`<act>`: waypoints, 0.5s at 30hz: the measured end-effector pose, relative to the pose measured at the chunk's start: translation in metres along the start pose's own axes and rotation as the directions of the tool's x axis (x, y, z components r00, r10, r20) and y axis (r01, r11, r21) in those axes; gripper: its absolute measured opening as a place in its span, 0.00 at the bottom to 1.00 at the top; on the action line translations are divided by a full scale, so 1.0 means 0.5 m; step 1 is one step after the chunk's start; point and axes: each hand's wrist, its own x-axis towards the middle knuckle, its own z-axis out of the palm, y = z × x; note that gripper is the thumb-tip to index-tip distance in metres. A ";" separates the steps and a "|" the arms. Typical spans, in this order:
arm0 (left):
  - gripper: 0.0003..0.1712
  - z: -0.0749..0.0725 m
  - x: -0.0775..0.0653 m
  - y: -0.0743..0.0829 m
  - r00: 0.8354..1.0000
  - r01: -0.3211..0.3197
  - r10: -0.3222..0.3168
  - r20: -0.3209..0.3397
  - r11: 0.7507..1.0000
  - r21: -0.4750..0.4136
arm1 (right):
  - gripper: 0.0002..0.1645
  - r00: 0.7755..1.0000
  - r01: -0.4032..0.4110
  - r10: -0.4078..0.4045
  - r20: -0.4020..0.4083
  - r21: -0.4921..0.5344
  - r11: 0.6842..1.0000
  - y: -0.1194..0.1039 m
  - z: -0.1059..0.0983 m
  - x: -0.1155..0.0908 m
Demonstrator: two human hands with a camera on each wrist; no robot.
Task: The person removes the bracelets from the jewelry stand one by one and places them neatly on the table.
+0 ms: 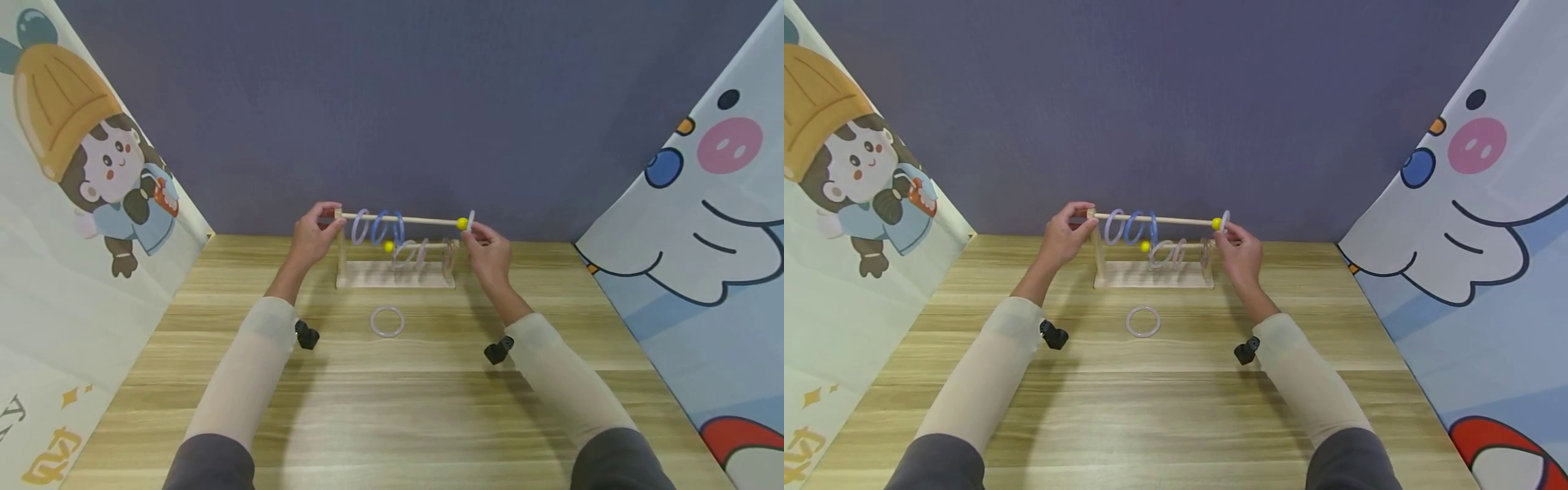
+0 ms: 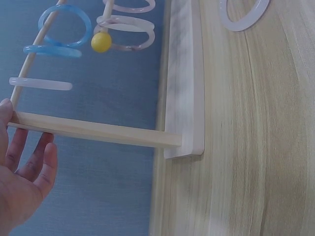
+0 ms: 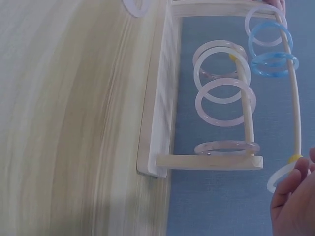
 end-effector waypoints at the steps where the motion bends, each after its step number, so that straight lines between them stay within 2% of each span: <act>1: 0.23 0.000 0.000 0.000 1.000 0.001 -0.001 -0.001 1.000 0.001 | 0.17 1.000 0.012 -0.012 -0.002 -0.011 1.000 0.001 -0.001 -0.001; 9: 0.22 0.000 0.000 0.001 1.000 0.006 -0.006 0.005 1.000 -0.001 | 0.17 0.991 0.134 -0.135 0.004 -0.129 0.983 0.012 -0.013 -0.017; 15: 0.22 -0.001 0.000 0.002 1.000 0.008 -0.008 0.005 1.000 0.009 | 0.15 0.963 0.270 -0.268 0.037 -0.157 0.950 0.017 -0.021 -0.029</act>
